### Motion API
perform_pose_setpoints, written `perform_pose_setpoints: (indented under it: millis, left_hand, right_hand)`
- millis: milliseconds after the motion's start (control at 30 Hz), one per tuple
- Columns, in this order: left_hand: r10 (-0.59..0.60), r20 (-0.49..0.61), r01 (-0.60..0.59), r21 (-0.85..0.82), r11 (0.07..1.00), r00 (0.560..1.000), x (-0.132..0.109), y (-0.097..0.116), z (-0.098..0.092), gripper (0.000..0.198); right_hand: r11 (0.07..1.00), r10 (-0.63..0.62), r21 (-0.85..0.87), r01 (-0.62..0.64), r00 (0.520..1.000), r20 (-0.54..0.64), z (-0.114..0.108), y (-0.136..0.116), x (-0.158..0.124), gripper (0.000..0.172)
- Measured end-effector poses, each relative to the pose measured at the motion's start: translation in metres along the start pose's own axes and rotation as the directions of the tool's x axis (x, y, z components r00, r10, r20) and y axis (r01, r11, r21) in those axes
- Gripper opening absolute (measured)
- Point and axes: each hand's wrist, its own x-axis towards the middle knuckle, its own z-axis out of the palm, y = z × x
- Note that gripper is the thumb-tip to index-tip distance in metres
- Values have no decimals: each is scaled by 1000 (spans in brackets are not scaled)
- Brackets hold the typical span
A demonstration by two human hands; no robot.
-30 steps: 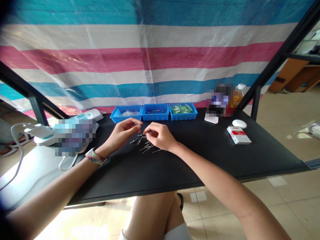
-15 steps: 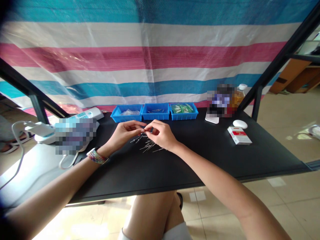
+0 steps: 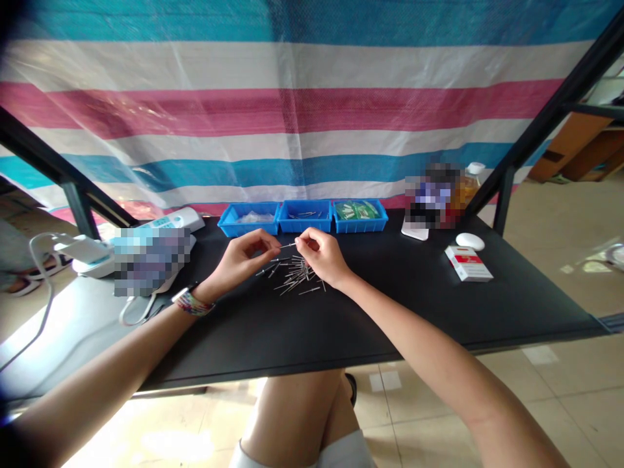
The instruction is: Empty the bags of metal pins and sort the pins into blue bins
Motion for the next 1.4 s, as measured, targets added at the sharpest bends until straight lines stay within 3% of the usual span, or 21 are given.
perform_pose_setpoints:
  millis: [400,700,867,1167,1300,1400]
  left_hand:
    - [-31,-50,34,71,997,998,1,-9,1,43]
    - [22,-34,-22,2,1000,999,-1,-5,1,34]
    - [62,-25,-61,56,997,998,0,-7,0,28]
    - [22,-33,-17,142,990,999,0,-10,0,35]
    - [-15,32,11,129,992,999,1,-11,-2,33]
    - [-24,95,2,221,975,995,2,-15,-6,25]
  right_hand:
    - [994,-24,103,25,1000,-7,4,-5,-4,20]
    - [997,29,78,-29,1000,-8,2,-3,-4,26]
    - [996,55,67,-55,998,2,3,-2,-4,30]
    - [994,34,103,-33,999,-11,3,-4,-4,17]
    - [999,-7,31,10,997,-72,-1,-2,3,13]
    - [993,-86,-95,67,975,-207,-12,-1,18,14]
